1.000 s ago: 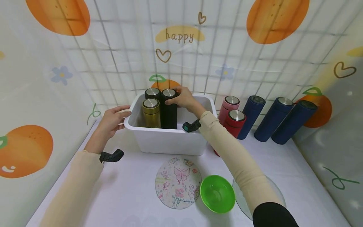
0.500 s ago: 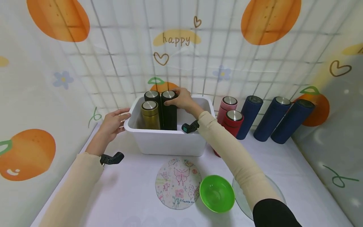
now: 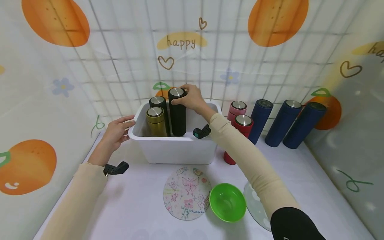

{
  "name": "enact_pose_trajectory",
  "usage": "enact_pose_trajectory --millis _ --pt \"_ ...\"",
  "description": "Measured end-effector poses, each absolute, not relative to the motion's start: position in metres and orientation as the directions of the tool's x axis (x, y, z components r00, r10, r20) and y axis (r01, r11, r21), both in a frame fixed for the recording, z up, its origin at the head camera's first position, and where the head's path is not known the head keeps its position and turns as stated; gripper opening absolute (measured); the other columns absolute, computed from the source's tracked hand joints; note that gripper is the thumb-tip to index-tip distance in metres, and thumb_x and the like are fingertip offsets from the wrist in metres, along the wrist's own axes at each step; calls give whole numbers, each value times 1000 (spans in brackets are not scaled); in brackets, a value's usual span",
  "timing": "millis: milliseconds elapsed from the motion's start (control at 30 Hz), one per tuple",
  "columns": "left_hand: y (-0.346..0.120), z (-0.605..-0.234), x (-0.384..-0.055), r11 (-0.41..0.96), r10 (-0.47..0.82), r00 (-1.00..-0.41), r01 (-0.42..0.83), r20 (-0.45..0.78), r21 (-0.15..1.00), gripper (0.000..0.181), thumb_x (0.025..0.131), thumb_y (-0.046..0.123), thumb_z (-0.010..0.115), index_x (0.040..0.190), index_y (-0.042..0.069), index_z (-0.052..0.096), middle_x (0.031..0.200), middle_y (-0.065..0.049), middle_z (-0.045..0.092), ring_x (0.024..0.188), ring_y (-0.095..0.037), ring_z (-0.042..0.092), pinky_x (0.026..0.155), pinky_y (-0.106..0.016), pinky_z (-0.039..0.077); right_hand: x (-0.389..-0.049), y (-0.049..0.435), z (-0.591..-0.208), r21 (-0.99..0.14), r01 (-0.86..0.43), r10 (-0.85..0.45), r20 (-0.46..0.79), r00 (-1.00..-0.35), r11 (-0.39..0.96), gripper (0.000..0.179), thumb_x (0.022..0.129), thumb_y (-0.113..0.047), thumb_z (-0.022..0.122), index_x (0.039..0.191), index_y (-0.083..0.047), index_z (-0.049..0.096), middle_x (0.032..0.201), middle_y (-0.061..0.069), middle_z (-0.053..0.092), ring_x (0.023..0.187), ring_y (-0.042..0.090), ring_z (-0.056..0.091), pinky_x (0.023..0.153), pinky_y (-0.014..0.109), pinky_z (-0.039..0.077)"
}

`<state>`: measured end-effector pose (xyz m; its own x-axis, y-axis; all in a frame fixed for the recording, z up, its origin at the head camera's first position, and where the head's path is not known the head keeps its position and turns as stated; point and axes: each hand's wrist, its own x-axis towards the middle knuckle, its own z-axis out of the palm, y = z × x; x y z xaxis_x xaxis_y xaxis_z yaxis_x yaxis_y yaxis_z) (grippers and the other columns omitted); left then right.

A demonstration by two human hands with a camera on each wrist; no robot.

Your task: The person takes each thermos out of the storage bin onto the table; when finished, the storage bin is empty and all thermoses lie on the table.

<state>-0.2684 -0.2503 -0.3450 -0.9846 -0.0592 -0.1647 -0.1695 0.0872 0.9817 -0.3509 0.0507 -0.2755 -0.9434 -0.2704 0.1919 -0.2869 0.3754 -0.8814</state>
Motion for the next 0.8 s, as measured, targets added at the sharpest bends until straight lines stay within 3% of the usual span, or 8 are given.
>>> enact_pose_trajectory --millis 300,800 --pt "-251 -345 -269 55 -53 -984 -174 -171 983 52 101 22 63 148 8 46 119 -1 55 89 -10 65 72 -24 56 -339 59 -259 -804 -343 -202 279 -939 485 58 77 -29 88 127 -12 65 113 2 66 98 18 60 81 32 50" --pt "-253 -345 -267 2 -32 -984 -177 -177 984 54 100 20 64 149 8 44 119 1 55 89 -10 65 72 -24 56 -305 82 -225 -814 -417 -214 360 -908 404 61 76 -29 89 129 -14 64 111 -2 69 95 11 66 78 31 52"
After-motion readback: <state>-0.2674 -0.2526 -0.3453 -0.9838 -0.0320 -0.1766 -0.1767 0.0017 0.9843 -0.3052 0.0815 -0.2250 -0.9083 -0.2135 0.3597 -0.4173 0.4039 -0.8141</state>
